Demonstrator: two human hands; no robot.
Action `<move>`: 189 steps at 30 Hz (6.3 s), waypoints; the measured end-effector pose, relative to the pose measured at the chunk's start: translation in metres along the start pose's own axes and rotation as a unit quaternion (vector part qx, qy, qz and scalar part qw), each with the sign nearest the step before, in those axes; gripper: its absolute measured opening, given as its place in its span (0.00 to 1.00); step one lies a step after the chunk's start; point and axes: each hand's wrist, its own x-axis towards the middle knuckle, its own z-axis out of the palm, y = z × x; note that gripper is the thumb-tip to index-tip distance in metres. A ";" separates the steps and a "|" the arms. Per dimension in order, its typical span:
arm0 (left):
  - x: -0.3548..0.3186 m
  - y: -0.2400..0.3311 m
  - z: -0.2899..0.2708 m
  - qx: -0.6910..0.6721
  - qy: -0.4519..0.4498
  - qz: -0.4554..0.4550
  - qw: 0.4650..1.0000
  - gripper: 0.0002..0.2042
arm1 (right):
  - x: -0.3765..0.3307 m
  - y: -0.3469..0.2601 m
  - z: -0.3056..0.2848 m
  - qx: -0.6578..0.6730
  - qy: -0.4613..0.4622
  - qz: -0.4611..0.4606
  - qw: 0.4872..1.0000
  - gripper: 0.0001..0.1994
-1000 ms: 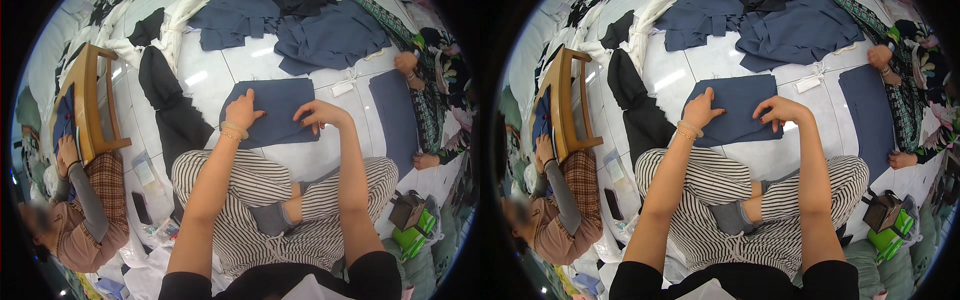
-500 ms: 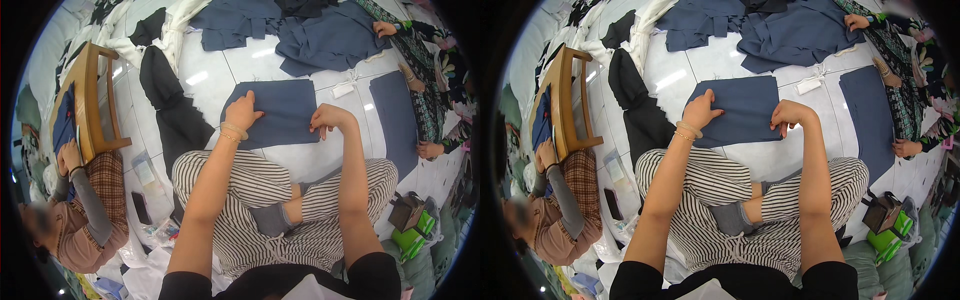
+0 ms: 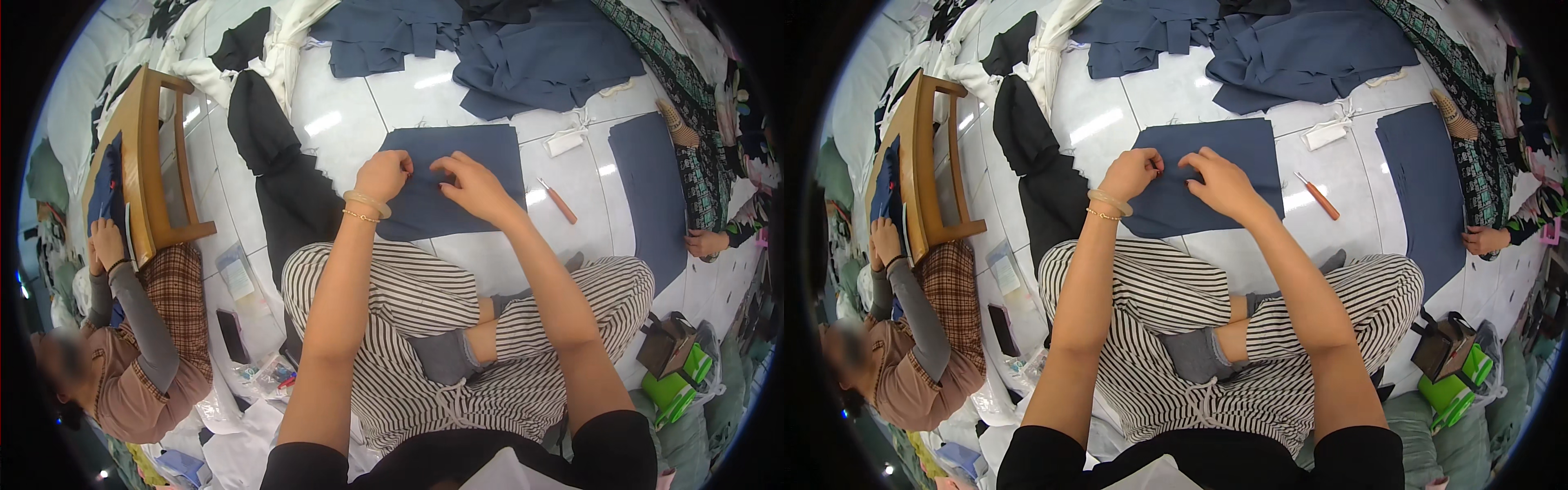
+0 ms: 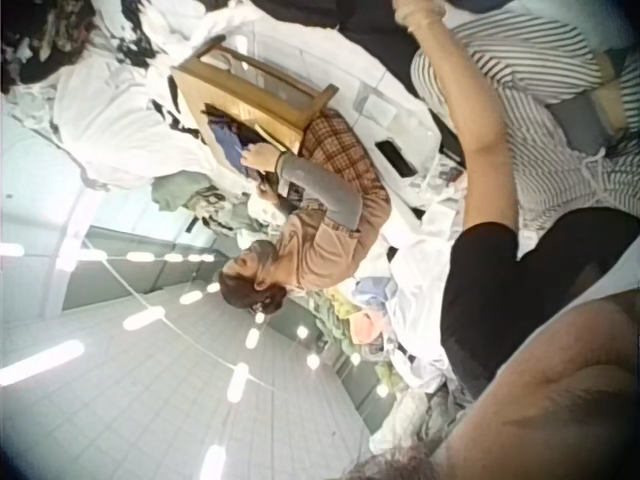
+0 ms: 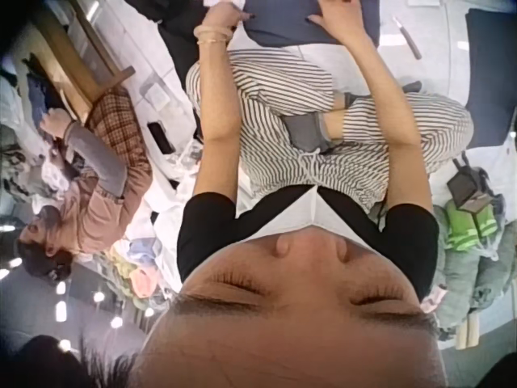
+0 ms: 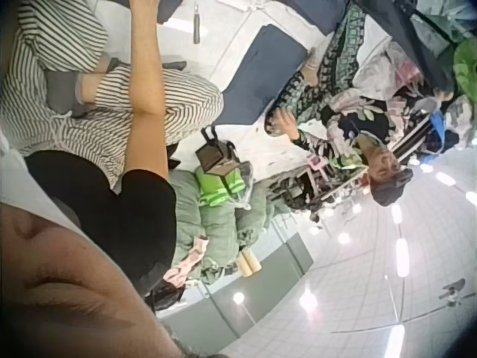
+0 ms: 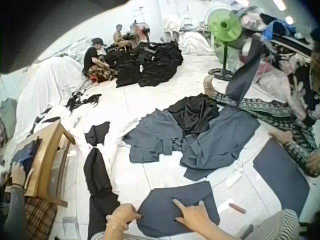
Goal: The person sits on the floor and repeatedly folds blue fabric pieces by hand. They pick up each piece, align the edges, fold it in half, and place it into a growing stack. The process is repeated for multiple pieces throughout the clip.
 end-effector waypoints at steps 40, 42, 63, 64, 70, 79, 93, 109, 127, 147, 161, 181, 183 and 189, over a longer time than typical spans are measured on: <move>-0.037 -0.018 -0.045 -0.212 -0.199 -0.192 0.937 0.18 | -0.005 -0.004 0.016 -0.261 -0.064 0.083 0.960 0.42; -0.041 -0.013 -0.051 -0.198 -0.233 -0.173 0.936 0.14 | -0.004 -0.005 0.017 -0.254 -0.065 0.083 0.961 0.43; -0.222 0.194 -0.141 -0.632 0.212 0.593 0.453 0.09 | -0.007 0.000 0.017 -0.211 -0.051 0.083 0.973 0.43; -0.219 0.194 -0.139 -0.639 0.201 0.596 0.444 0.09 | -0.007 0.002 0.018 -0.207 -0.051 0.086 0.973 0.43; -0.205 0.190 -0.141 -0.663 0.075 0.606 0.433 0.11 | -0.008 0.003 0.020 -0.232 -0.048 0.084 0.968 0.43; -0.196 0.189 -0.153 -0.686 -0.069 0.581 0.433 0.11 | -0.005 -0.002 0.014 -0.215 -0.074 0.098 0.969 0.43; -0.072 0.124 -0.029 -0.519 0.062 0.236 0.819 0.09 | -0.006 0.000 0.015 -0.238 -0.074 0.097 0.964 0.42; -0.035 0.086 0.043 -0.085 0.230 0.208 0.947 0.04 | -0.010 0.039 0.041 -0.293 0.070 -0.050 0.952 0.10; -0.019 0.065 0.069 -0.083 0.134 0.034 0.987 0.07 | 0.300 -0.045 -0.067 -0.244 0.174 0.031 0.954 0.51; -0.013 0.068 0.069 -0.067 0.090 0.038 0.993 0.11 | 0.235 -0.030 -0.002 -0.094 0.127 -0.089 0.983 0.34; -0.015 0.067 0.071 -0.065 0.077 0.033 0.994 0.12 | 0.207 -0.010 -0.041 -0.029 0.314 -0.086 0.945 0.08; 0.017 0.020 0.013 -0.381 0.206 0.008 0.901 0.10 | -0.036 0.082 -0.059 0.350 0.240 0.234 0.875 0.07; 0.014 0.021 0.013 -0.314 0.208 -0.021 0.926 0.10 | -0.030 0.087 -0.061 0.251 0.224 0.268 0.903 0.08; -0.002 0.024 0.014 -0.009 0.248 -0.059 0.967 0.15 | -0.019 0.091 -0.068 0.115 0.189 0.278 0.935 0.11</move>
